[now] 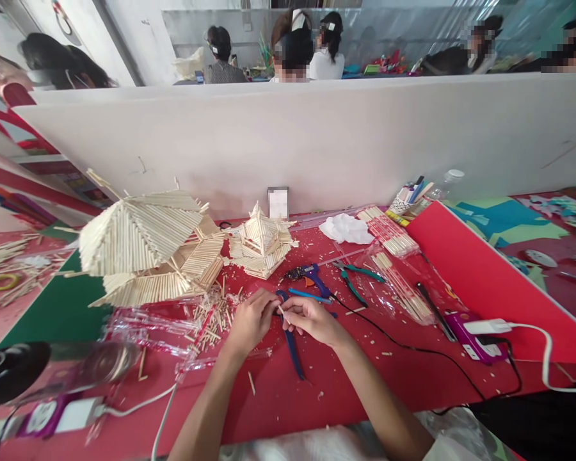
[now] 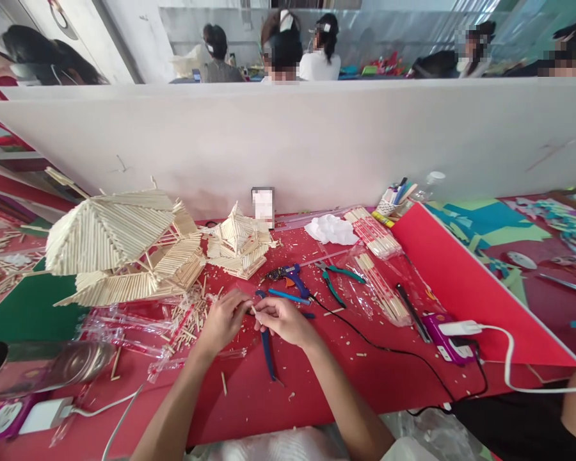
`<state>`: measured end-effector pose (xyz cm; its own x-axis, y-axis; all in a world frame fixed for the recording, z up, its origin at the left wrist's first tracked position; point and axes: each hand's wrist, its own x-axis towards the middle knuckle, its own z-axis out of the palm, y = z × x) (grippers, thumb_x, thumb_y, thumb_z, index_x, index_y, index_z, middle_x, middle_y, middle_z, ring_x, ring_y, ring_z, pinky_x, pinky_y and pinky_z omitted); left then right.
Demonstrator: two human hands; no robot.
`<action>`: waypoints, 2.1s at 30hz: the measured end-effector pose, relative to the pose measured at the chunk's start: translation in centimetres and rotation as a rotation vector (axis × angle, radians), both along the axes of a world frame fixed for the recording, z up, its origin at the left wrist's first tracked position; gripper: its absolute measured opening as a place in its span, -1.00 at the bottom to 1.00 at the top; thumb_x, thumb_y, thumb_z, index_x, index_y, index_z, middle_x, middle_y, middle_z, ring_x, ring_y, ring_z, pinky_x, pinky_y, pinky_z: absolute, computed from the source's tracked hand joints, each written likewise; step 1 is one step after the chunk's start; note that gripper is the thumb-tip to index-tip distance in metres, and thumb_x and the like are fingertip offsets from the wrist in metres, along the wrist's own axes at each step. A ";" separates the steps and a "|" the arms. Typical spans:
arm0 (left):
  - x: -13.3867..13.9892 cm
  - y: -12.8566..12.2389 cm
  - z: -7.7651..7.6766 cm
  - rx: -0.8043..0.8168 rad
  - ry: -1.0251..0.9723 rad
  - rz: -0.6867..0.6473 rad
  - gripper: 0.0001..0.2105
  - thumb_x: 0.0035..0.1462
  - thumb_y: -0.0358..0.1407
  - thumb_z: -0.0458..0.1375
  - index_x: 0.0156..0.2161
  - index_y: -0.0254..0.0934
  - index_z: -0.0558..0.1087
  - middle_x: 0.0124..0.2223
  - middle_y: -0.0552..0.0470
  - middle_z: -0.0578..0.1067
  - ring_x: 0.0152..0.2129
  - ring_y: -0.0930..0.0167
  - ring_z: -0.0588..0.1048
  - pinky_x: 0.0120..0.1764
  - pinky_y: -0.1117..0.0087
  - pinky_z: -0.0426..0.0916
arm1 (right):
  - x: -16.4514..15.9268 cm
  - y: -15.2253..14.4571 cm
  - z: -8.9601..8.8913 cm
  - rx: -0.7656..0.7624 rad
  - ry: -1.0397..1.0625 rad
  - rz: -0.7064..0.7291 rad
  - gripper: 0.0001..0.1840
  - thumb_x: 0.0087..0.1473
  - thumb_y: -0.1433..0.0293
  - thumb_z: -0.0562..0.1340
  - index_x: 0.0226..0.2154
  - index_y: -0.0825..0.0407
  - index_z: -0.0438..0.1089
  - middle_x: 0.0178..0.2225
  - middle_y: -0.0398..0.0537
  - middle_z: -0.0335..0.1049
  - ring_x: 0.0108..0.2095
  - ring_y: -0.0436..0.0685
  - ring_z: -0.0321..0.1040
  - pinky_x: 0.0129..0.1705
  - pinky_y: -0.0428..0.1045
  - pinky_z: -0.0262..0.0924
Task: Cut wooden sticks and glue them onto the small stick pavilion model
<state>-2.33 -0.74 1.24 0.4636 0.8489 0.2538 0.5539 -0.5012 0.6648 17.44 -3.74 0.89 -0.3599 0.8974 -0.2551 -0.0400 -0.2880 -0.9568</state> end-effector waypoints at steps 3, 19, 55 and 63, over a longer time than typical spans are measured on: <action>-1.6 0.7 -0.4 0.030 0.197 0.158 -0.74 0.42 -0.29 -0.05 -0.19 -0.25 0.48 -0.23 -0.05 0.56 -0.40 0.36 0.51 -0.38 0.43 0.26 | -0.1 0.1 -0.1 -0.007 0.008 -0.003 -0.60 0.04 0.09 0.39 -0.27 0.08 0.44 -0.48 -0.09 0.52 -0.49 0.01 0.37 -0.53 -0.11 0.08; -6.4 2.0 0.6 -0.053 0.578 0.517 -0.61 0.32 -0.34 0.08 0.20 -0.08 0.49 -0.02 -0.13 0.65 -0.34 0.25 0.62 -0.43 0.39 0.24 | -0.6 1.1 -1.2 0.042 0.027 -0.104 -0.58 0.03 0.06 0.41 -0.27 0.03 0.37 -0.38 -0.06 0.55 -0.46 0.05 0.44 -0.46 -0.06 0.26; -3.4 1.1 0.3 -0.302 -0.050 0.009 -0.66 0.21 -0.34 0.07 0.10 -0.22 0.41 -0.35 0.08 0.56 -0.41 0.37 0.53 -0.25 0.37 0.38 | -1.3 -3.8 -0.4 0.490 -1.384 0.091 -0.33 0.21 0.33 0.21 0.30 0.28 0.20 0.12 0.46 0.34 0.09 0.52 0.29 0.14 0.35 0.17; -3.8 1.0 0.4 -0.415 -0.266 -0.095 -0.63 0.27 -0.27 0.12 0.16 -0.27 0.37 -0.36 0.10 0.49 -0.40 0.39 0.50 -0.27 0.39 0.39 | 3.8 -2.1 2.3 0.482 -0.872 0.188 -0.50 0.36 0.26 0.03 0.27 0.01 0.29 0.25 0.16 0.35 0.28 0.31 0.25 0.28 0.22 0.14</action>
<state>-6.09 0.28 1.60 0.5086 0.8607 0.0233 0.3031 -0.2043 0.9308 21.24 -5.85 3.15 -0.3669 0.9223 -0.1216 0.7343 0.2069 -0.6465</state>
